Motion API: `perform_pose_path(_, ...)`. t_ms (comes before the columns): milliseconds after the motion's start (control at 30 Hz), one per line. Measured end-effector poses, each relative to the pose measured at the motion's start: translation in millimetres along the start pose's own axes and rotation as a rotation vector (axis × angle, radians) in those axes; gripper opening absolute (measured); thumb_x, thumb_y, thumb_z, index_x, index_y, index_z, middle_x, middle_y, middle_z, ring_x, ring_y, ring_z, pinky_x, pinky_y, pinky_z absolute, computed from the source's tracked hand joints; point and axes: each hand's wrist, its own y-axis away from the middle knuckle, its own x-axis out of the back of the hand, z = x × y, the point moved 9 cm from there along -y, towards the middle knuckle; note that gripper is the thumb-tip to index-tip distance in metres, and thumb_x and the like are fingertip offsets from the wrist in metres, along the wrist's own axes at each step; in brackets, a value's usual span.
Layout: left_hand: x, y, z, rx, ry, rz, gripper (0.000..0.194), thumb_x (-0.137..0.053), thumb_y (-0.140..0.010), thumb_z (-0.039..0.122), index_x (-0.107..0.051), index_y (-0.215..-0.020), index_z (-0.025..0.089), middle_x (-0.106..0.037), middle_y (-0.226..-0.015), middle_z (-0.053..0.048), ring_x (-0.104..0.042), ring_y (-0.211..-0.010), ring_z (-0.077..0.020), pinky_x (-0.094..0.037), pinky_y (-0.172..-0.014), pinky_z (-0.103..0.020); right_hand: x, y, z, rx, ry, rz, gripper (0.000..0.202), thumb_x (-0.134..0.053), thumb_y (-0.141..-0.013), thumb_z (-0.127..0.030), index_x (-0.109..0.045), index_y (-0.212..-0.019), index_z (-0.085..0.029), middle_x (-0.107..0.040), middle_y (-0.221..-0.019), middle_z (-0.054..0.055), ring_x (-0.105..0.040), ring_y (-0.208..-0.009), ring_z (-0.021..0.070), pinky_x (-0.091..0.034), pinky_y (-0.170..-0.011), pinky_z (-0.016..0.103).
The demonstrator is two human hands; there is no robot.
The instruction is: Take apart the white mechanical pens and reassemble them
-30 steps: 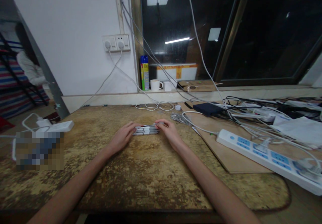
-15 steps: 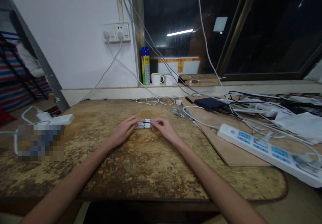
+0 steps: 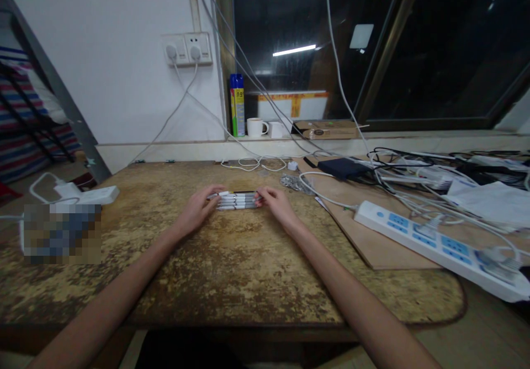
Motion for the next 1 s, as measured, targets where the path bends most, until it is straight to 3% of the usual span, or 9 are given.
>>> perform_pose_path(233, 2.4, -0.2, -9.2, 0.018, 0.001, 0.006, 0.029, -0.046, -0.099, 0.028, -0.063, -0.121, 0.022, -0.068, -0.123, -0.006, -0.061, -0.115, -0.0236, -0.045, -0.102, -0.039, 10.9, -2.5, -6.4, 0.178, 0.217, 0.059, 0.034, -0.06, -0.088, -0.053, -0.069, -0.089, -0.02, -0.072, -0.082, 0.006, -0.067, -0.08, 0.0222, -0.05, -0.082, 0.035)
perform_pose_path(367, 0.4, 0.2, -11.2, 0.032, -0.005, -0.004, 0.03, -0.046, -0.099, 0.031, -0.066, -0.119, 0.022, -0.069, -0.123, -0.006, -0.061, -0.116, -0.0238, -0.044, -0.104, -0.04, 14.3, -4.0, -1.8, 0.192, 0.23, 0.073, 0.031, -0.065, -0.086, -0.049, -0.069, -0.098, -0.02, -0.074, -0.089, 0.007, -0.068, -0.082, 0.0226, -0.051, -0.081, 0.036)
perform_pose_path(700, 0.0, 0.2, -9.9, 0.023, -0.006, -0.012, 0.03, -0.047, -0.099, 0.033, -0.067, -0.119, 0.023, -0.07, -0.122, -0.005, -0.061, -0.114, -0.0237, -0.044, -0.104, -0.039, 12.1, -1.2, -10.8, 0.198, 0.242, 0.071, 0.031, -0.066, -0.083, -0.046, -0.071, -0.099, -0.021, -0.074, -0.089, 0.007, -0.066, -0.081, 0.0223, -0.051, -0.075, 0.034)
perform_pose_path(1000, -2.0, 1.1, -11.2, 0.022, -0.007, -0.029, 0.029, -0.047, -0.099, 0.033, -0.067, -0.118, 0.022, -0.07, -0.119, -0.006, -0.062, -0.113, -0.0237, -0.045, -0.103, -0.039, 14.0, -2.1, -14.5, 0.225, 0.249, 0.086, 0.03, -0.064, -0.086, -0.047, -0.071, -0.096, -0.02, -0.074, -0.089, 0.007, -0.067, -0.083, 0.0227, -0.051, -0.08, 0.035)
